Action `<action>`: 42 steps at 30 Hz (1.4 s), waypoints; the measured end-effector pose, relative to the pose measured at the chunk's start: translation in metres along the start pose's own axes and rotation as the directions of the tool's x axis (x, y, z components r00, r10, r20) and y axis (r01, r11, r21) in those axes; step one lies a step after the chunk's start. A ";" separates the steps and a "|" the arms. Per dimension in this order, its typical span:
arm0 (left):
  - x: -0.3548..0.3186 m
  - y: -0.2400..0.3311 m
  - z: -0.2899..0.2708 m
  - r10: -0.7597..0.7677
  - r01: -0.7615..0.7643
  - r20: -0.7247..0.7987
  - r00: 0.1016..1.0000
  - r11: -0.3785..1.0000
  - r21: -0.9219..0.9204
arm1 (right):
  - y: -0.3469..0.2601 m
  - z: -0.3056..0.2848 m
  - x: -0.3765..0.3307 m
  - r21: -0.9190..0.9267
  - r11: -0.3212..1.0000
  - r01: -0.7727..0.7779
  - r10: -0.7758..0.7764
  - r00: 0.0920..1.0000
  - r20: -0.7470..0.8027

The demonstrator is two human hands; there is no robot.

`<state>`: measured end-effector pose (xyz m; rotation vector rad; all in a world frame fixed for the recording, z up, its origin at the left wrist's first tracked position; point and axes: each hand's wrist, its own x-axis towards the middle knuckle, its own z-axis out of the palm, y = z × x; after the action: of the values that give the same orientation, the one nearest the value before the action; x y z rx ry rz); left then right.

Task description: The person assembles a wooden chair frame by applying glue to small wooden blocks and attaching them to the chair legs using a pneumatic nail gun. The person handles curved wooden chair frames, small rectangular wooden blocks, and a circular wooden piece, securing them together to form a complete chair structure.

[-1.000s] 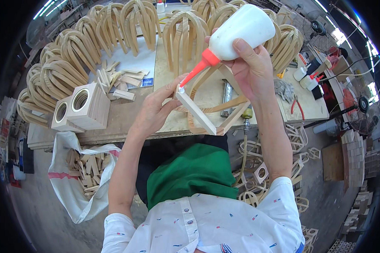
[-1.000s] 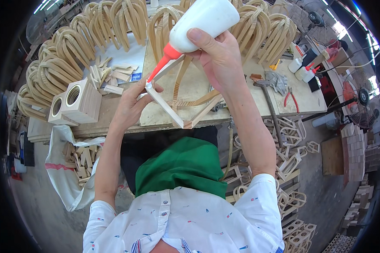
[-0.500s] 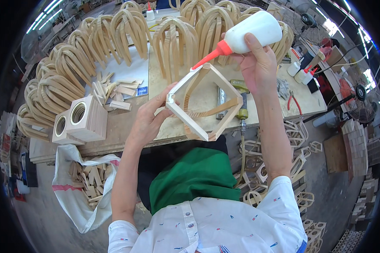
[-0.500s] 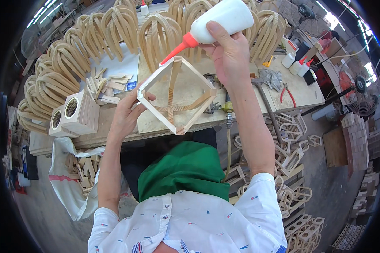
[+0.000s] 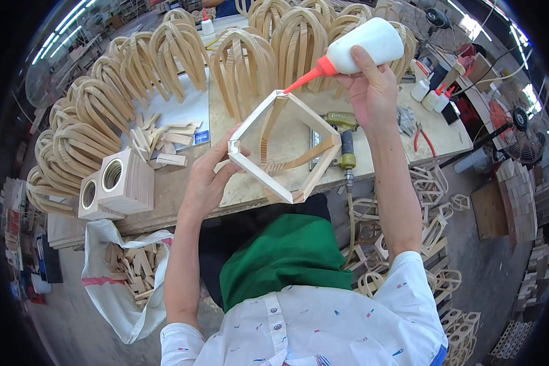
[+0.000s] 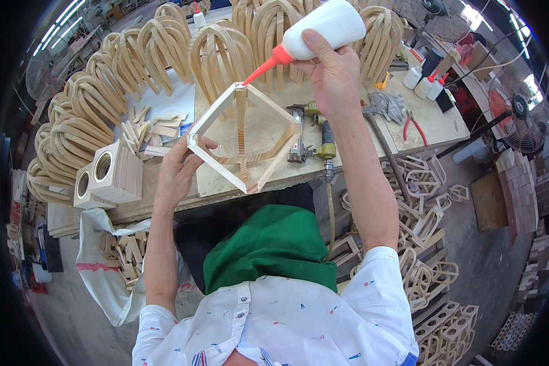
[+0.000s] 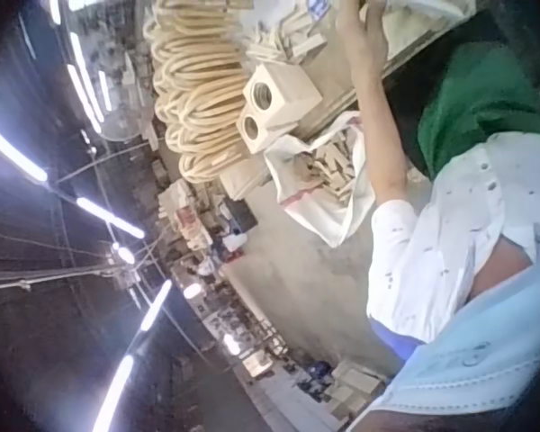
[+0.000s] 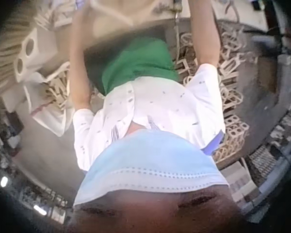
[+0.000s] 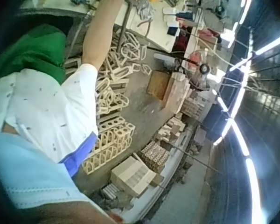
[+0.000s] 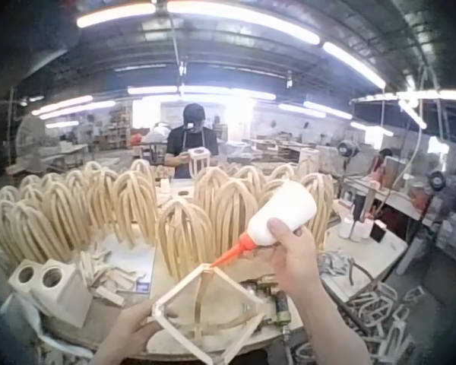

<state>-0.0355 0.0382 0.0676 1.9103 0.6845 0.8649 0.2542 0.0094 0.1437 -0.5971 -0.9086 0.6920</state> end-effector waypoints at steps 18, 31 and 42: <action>0.002 -0.005 -0.001 -0.024 0.022 -0.013 1.000 0.994 -0.107 | -0.014 -0.025 -0.011 -0.054 0.998 0.025 -0.028 0.998 -0.055; 0.004 -0.007 -0.002 -0.014 0.012 -0.036 0.999 0.998 -0.064 | -0.024 -0.045 -0.030 -0.021 1.000 0.018 -0.020 0.995 -0.093; 0.005 -0.013 -0.005 -0.022 0.018 -0.036 0.999 0.992 -0.126 | -0.028 -0.057 -0.051 0.010 0.999 -0.044 0.044 0.996 -0.077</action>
<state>-0.0386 0.0501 0.0591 1.7763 0.6547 0.9116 0.2885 -0.0564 0.1105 -0.6335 -0.8226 0.7073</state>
